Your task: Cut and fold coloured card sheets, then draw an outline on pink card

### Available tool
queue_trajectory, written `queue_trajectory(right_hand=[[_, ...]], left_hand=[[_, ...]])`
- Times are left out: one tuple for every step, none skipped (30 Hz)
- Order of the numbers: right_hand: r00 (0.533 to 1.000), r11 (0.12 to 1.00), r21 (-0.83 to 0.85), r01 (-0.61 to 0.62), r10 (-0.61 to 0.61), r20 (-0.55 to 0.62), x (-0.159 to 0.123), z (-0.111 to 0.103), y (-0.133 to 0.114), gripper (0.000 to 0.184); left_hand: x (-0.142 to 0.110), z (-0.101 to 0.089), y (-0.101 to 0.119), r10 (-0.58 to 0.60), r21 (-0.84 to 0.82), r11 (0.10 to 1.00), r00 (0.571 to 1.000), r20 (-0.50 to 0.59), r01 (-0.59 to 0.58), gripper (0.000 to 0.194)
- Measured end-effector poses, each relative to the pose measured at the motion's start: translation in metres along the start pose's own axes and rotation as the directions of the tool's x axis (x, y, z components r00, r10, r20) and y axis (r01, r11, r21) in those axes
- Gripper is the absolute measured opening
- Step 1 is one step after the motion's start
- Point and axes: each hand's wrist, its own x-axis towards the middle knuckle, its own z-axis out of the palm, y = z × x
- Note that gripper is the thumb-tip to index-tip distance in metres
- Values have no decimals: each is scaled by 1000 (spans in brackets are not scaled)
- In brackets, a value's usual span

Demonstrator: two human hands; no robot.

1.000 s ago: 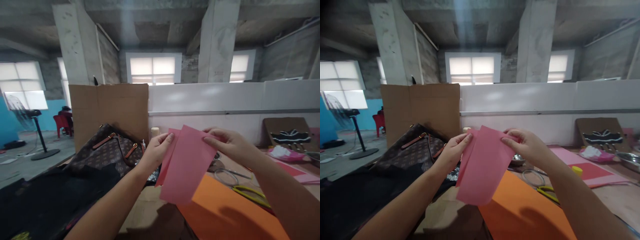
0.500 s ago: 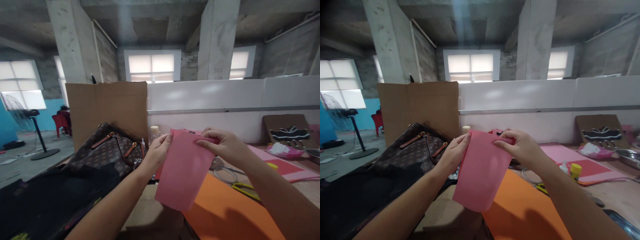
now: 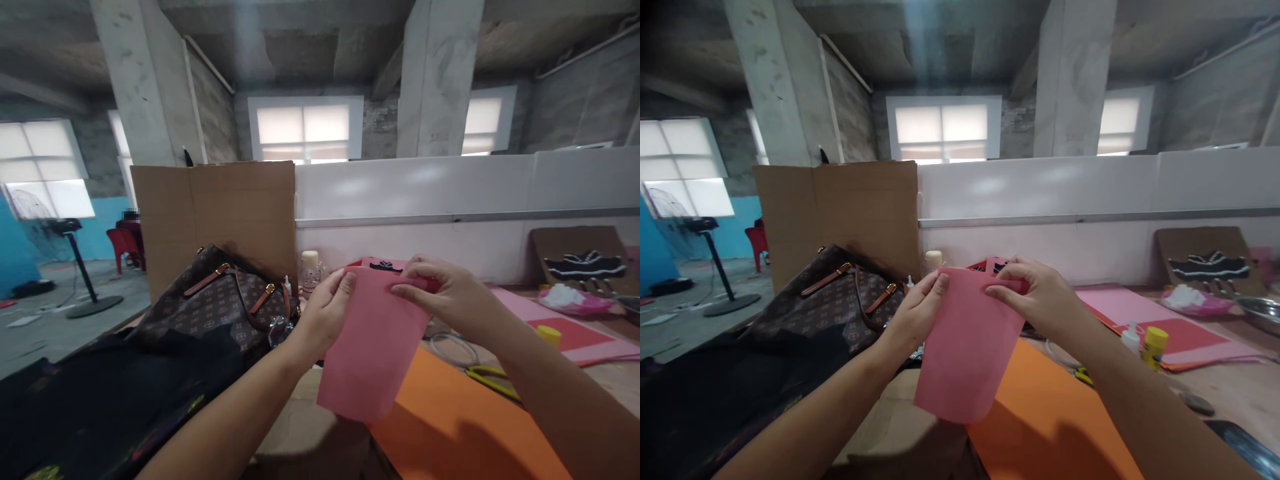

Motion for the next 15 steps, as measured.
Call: queue_trajectory(right_hand=[[1000,1000,-4,5,-5,-2,0,0,0,33],[1000,1000,-7,9,-9,-6,0,1,0,33],[1000,1000,-11,11,-11,-10,0,1,-1,34],[1000,1000,-11,10,-10,-10,0,1,-1,34],[1000,1000,-9,9,-9,-10,-1,1,-1,35],[1000,1000,-7,6,-6,-11,-1,1,-2,34],[1000,1000,-6,3,-3,-14,-1,1,-2,34],[1000,1000,-7,1,-2,-16,0,1,-3,34],[1000,1000,-9,2,-2,-18,0,1,-3,34],[1000,1000,-12,4,-4,-21,0,1,-4,34],[1000,1000,-17,4,-4,-24,0,2,-4,34],[1000,1000,-21,5,-5,-23,0,2,-4,35],[1000,1000,-23,7,-7,-20,-1,2,-5,34],[1000,1000,-22,10,-10,-17,-1,2,-5,34],[1000,1000,-19,14,-14,-14,-2,1,-5,34]], left_hand=[[0,0,-1,1,2,1000,1000,-1,-1,46],[0,1,-1,-1,3,1000,1000,-2,1,46],[0,1,-1,-4,5,1000,1000,-2,4,46],[0,1,-1,-8,6,1000,1000,-1,8,47],[0,1,-2,-10,9,1000,1000,0,10,47],[0,1,-2,-9,12,1000,1000,-1,9,47],[0,0,-2,-5,18,1000,1000,-2,5,46],[0,0,-1,0,24,1000,1000,-1,0,46],[0,0,-1,2,27,1000,1000,1,-2,45],[0,0,-1,0,24,1000,1000,6,0,44],[0,0,-1,-1,19,1000,1000,12,1,43],[0,-1,-1,-3,11,1000,1000,18,3,43],[0,-1,-1,-4,3,1000,1000,20,4,42],[0,-1,-1,-6,-4,1000,1000,22,6,42],[0,0,-1,-6,-11,1000,1000,24,6,43]])
